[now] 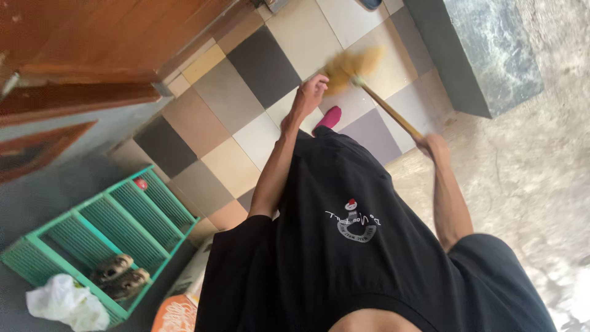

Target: The person sweeps the tiled floor using a broom, moving debris towards an outdoor area and adjusting the broom handle to reach different spots.

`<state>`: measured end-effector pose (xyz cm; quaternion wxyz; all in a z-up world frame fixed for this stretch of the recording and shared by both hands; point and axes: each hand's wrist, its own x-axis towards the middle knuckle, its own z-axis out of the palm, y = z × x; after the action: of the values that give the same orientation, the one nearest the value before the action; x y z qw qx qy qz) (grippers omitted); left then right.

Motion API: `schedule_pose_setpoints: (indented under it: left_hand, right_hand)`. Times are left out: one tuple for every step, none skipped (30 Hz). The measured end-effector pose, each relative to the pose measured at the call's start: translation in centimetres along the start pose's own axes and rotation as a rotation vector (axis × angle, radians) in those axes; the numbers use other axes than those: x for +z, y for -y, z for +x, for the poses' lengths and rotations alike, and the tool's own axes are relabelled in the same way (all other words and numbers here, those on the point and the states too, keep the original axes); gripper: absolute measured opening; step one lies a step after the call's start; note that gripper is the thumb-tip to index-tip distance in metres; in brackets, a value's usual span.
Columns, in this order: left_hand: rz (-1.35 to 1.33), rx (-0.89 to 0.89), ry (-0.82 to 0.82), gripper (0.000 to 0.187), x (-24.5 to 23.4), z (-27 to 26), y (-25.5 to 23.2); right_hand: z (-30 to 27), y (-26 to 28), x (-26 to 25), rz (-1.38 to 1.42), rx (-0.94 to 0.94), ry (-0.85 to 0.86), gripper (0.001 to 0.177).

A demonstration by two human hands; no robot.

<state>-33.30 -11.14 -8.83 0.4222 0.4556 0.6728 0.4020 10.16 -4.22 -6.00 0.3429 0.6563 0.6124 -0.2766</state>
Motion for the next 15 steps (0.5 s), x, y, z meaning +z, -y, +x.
schedule_pose_setpoints:
  left_hand:
    - [0.015,0.012,0.022,0.019,0.0,-0.1,0.0]
    - [0.031,0.024,0.047,0.018,-0.2,-0.2,0.0]
    - [0.047,0.005,0.077,0.019,-0.3,-0.4,0.0]
    - [0.065,-0.011,0.105,0.019,-0.6,-0.6,0.0]
    - [0.083,-0.027,0.133,0.02,-1.1,-0.8,0.1]
    - [0.08,-0.034,0.135,0.02,-1.6,-1.2,0.2]
    - [0.077,-0.041,0.136,0.02,-2.1,-1.6,0.3]
    - [0.069,-0.052,0.138,0.02,-2.4,-2.0,0.7]
    - [0.048,-0.037,0.146,0.02,-2.8,-2.2,1.2]
    - [0.028,-0.022,0.149,0.02,-3.3,-2.2,1.5]
    - [0.007,-0.008,0.153,0.02,-3.7,-2.3,1.8]
    - [0.012,-0.004,0.155,0.02,-4.2,-2.3,2.2]
    - [0.017,0.001,0.157,0.02,-4.6,-2.5,2.5]
    - [0.022,0.005,0.157,0.021,-4.9,-2.7,2.6]
    - [0.018,0.005,0.165,0.021,-5.1,-2.8,2.6]
  right_hand:
    - [-1.0,-1.7,0.7,-0.011,0.032,0.013,0.076]
    - [-1.8,-2.9,1.8,-0.02,0.065,0.028,0.073]
    - [-2.7,-4.3,2.7,-0.038,0.157,0.071,0.07]
    - [-3.4,-5.5,3.7,-0.055,0.248,0.114,0.067]
    - [-3.8,-6.3,4.6,-0.071,0.338,0.121,0.061]
    - [-4.3,-7.2,5.4,-0.089,0.428,0.132,0.056]
    - [-4.8,-8.0,6.2,-0.114,0.442,0.096,0.056]
    - [-5.7,-8.6,6.5,-0.144,0.458,0.06,0.057]
    - [-6.3,-9.2,6.5,-0.133,0.479,0.058,0.054]
    - [-6.8,-9.4,6.6,-0.122,0.496,0.053,0.051]
    - [-7.5,-9.6,7.1,-0.134,0.508,0.071,0.049]
    - [-8.0,-10.1,7.1,-0.147,0.519,0.087,0.047]
    - [-9.3,-9.9,6.3,-0.16,0.529,0.102,0.046]
    - [-10.7,-9.4,5.5,-0.14,0.533,0.113,0.045]
    - [-12.3,-8.6,4.8,-0.12,0.537,0.123,0.045]
